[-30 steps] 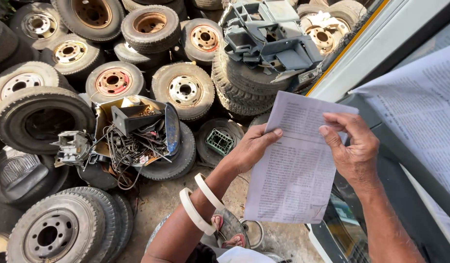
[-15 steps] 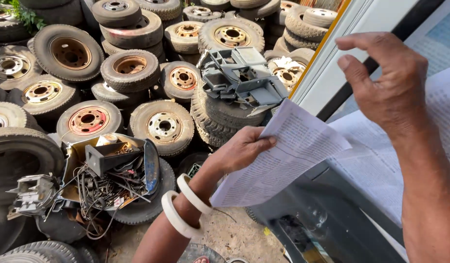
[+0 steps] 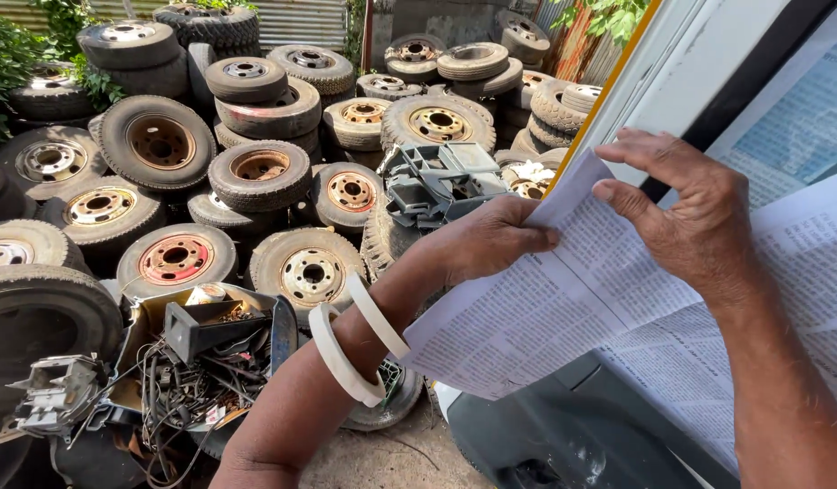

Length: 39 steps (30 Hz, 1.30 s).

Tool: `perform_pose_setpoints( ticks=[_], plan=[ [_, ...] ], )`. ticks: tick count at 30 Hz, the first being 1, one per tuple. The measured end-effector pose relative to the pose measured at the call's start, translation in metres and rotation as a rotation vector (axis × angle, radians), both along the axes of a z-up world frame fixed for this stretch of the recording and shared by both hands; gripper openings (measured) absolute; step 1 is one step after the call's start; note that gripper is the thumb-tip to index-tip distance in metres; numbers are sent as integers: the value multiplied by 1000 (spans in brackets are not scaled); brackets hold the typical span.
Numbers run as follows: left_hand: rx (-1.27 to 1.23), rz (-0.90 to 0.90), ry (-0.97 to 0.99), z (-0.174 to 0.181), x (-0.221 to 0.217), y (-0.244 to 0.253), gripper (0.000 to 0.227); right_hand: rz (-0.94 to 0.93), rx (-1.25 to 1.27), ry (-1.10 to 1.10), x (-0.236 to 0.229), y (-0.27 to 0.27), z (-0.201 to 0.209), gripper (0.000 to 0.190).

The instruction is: Masking a yellow vehicle with newspaper and tape to prepare for painting or repair.

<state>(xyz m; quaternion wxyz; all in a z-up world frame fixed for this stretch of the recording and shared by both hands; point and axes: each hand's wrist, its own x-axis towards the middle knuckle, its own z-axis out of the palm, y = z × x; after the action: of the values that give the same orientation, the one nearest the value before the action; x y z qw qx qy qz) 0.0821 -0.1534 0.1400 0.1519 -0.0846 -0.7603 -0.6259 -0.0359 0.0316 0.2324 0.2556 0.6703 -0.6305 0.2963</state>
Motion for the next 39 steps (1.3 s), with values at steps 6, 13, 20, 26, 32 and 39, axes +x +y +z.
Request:
perform_pose_setpoints(
  ticks=[6, 13, 20, 26, 32, 39],
  plan=[
    [-28, 78, -45, 9, 3, 11, 36, -44, -18, -36, -10, -3, -5, 30],
    [144, -8, 60, -2, -2, 9, 41, -57, -30, -88, -3, -6, -6, 29],
    [319, -70, 70, -4, -7, 17, 44, -66, -63, -40, -12, -7, -14, 32],
    [450, -82, 14, -8, -8, 17, 53, -96, -63, -185, -8, -4, -14, 32],
    [642, -97, -57, 8, -6, 15, 72, -78, -44, -162, -23, 3, -16, 27],
    [706, -100, -162, 3, -48, -5, 58, -140, -54, -41, -33, 10, -12, 18]
  ],
)
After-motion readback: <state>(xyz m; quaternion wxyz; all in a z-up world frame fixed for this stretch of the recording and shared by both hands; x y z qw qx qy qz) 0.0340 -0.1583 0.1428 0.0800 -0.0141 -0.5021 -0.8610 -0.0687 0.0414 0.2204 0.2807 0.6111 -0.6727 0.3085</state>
